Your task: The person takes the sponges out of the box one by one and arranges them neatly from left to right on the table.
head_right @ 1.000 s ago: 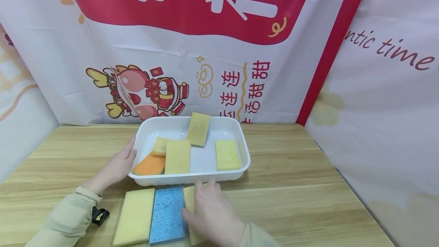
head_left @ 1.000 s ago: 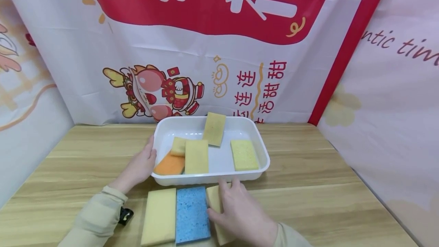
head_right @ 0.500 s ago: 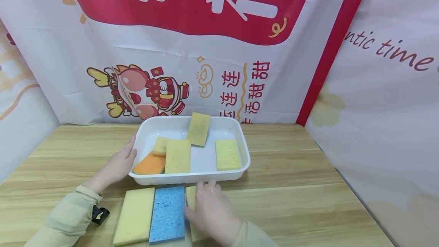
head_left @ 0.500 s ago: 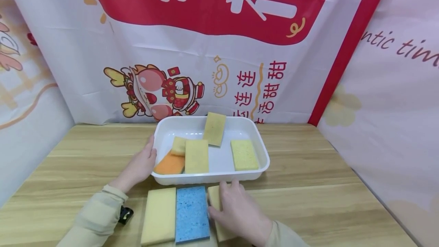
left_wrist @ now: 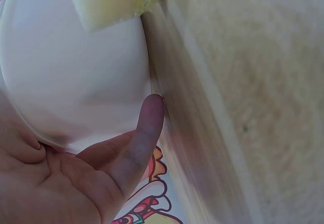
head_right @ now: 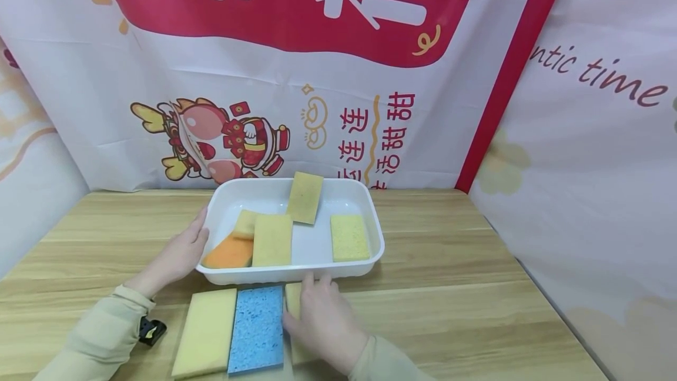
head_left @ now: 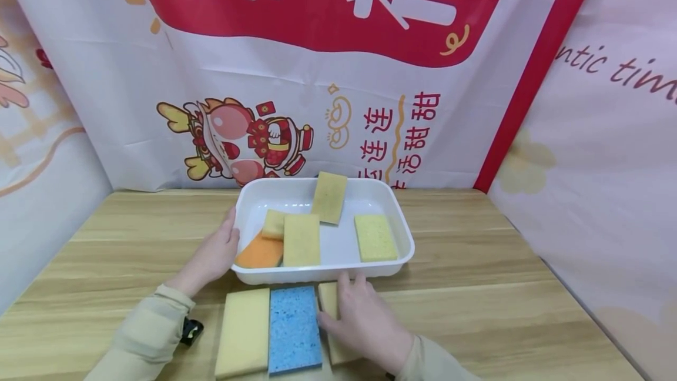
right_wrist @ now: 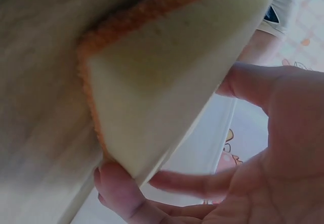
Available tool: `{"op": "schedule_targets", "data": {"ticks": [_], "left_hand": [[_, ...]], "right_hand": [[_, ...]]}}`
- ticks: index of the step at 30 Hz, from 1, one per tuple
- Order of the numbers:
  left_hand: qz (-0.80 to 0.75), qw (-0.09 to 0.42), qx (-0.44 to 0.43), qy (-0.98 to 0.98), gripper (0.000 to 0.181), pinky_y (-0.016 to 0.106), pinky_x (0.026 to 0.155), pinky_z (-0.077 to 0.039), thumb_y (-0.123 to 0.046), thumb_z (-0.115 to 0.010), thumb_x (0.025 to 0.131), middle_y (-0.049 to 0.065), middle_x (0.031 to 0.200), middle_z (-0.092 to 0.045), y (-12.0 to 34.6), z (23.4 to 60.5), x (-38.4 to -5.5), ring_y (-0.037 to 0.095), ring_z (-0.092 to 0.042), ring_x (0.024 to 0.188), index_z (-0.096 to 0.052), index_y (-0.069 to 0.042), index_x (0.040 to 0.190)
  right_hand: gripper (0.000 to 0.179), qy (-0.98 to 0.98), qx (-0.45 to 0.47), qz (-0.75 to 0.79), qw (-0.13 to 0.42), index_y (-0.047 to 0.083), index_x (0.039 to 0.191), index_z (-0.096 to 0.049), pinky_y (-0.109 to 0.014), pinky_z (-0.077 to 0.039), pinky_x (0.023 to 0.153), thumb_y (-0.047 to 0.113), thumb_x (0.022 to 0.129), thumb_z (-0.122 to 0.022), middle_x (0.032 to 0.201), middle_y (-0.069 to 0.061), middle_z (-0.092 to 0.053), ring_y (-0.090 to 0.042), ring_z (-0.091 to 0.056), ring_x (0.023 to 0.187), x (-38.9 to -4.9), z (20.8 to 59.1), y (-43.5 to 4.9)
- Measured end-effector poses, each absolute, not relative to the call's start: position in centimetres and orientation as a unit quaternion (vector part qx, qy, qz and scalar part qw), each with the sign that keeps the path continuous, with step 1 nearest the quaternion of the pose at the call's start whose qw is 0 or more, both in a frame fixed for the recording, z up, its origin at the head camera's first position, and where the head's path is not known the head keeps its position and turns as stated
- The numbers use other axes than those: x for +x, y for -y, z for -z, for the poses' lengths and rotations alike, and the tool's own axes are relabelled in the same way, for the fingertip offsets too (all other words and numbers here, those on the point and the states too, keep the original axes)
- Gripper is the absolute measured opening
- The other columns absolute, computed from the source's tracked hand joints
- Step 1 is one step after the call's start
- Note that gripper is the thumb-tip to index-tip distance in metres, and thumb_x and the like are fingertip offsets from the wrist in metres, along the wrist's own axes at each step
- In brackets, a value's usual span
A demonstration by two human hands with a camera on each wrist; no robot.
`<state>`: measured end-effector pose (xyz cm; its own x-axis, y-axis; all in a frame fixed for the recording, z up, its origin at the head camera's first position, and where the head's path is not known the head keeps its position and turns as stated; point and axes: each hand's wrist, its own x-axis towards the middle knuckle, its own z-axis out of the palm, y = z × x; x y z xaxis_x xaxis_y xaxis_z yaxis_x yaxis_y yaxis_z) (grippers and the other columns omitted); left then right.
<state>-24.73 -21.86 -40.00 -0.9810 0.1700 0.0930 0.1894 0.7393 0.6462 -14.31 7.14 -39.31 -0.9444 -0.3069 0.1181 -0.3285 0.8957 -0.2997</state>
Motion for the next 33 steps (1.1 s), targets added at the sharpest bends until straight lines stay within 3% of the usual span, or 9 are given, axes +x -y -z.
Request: {"op": "schedule_targets", "data": {"ticks": [4,12,24,33], "left_hand": [[0.348,0.011,-0.094,0.933,0.058,0.063,0.107,-0.025,-0.021,-0.022,0.108,0.034,0.151,-0.022,21.87,39.98,-24.76,0.052,-0.030,0.133,0.001,0.003,0.155],[0.350,0.007,-0.094,0.932,0.058,0.063,0.107,-0.024,-0.022,-0.022,0.108,0.034,0.151,-0.021,21.89,40.03,-24.83,0.052,-0.029,0.133,0.001,0.002,0.155],[0.350,0.004,-0.091,0.932,0.058,0.063,0.108,-0.024,-0.021,-0.022,0.108,0.036,0.150,-0.022,21.84,39.90,-24.72,0.052,-0.029,0.133,0.001,0.004,0.155],[0.349,0.005,-0.092,0.933,0.058,0.063,0.107,-0.025,-0.023,-0.022,0.108,0.034,0.151,-0.022,21.81,39.91,-24.66,0.052,-0.030,0.133,0.001,0.003,0.155]], "right_hand": [[0.072,0.974,0.152,-0.163,0.033,-0.005,0.127,-0.049,-0.042,-0.057,0.065,0.047,0.083,-0.074,0.105,-0.026,-0.057,-0.030,-0.063,0.085,-14.52,39.54,-7.04],[0.067,0.974,0.163,-0.152,0.043,-0.007,0.119,-0.056,-0.046,-0.057,0.068,0.047,0.083,-0.074,0.104,-0.027,-0.057,-0.036,-0.064,0.086,-14.43,39.72,-6.94],[0.059,0.976,0.158,-0.142,0.048,-0.006,0.114,-0.061,-0.043,-0.057,0.062,0.044,0.084,-0.074,0.102,-0.025,-0.056,-0.032,-0.063,0.083,-14.39,39.93,-6.70],[0.058,0.973,0.170,-0.145,0.050,-0.009,0.113,-0.063,-0.043,-0.058,0.067,0.042,0.086,-0.074,0.104,-0.026,-0.056,-0.033,-0.065,0.084,-14.38,39.83,-6.86]]}}
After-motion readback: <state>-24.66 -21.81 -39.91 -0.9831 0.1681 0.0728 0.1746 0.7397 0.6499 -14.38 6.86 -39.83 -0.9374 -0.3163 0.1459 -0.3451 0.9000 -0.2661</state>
